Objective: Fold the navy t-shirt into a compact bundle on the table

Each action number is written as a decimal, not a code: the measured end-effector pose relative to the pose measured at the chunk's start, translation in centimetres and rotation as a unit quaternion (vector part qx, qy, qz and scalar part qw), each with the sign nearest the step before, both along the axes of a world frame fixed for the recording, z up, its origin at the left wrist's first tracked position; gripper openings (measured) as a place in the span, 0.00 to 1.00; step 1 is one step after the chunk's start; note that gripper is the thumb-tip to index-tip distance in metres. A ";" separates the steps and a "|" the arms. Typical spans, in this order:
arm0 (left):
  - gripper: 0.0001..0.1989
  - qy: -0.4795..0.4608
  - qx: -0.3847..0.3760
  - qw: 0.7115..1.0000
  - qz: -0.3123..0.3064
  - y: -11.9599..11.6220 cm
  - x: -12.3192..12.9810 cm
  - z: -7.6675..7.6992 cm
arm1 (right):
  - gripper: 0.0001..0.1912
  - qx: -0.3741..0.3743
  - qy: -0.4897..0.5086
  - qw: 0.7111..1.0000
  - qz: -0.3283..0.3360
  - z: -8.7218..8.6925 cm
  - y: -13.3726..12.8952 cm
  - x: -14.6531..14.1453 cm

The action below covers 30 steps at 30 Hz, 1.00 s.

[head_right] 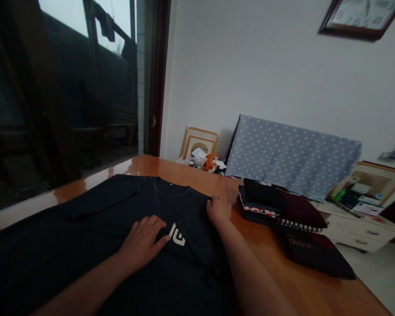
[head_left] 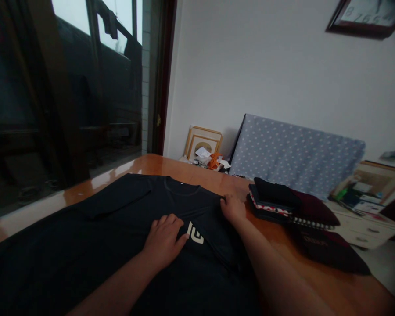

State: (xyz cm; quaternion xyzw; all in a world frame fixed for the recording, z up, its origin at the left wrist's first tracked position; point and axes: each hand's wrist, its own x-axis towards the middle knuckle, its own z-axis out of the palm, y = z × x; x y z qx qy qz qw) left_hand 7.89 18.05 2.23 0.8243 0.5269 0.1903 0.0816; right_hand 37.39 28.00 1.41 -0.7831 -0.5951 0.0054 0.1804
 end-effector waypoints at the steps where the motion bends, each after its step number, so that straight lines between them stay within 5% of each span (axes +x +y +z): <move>1: 0.15 -0.001 0.003 1.000 -0.001 0.0 0.0 0.0 | 0.26 -0.011 -0.007 1.000 0.025 -0.5 -0.3 -0.4; 6: 0.15 -0.004 0.015 1.000 -0.006 -0.1 -0.1 -0.1 | 0.34 -0.093 -0.039 0.991 0.092 -2.7 -0.9 -1.1; 11: 0.16 -0.009 0.013 1.000 -0.003 -0.4 -0.2 0.1 | 0.36 -0.083 -0.032 0.992 0.092 -1.4 -2.2 -0.9; 17: 0.16 -0.011 0.023 1.000 0.000 -0.7 -0.2 0.3 | 0.35 -0.059 -0.007 0.986 0.153 -1.4 -7.4 -1.4; 22: 0.16 -0.009 0.041 0.999 0.004 -0.8 -0.2 0.0 | 0.35 0.041 0.098 0.986 0.125 -1.4 -11.2 -1.2; 30: 0.17 0.005 0.112 0.994 0.004 -1.5 0.1 0.1 | 0.29 0.149 0.278 0.945 0.087 0.2 -18.2 -0.1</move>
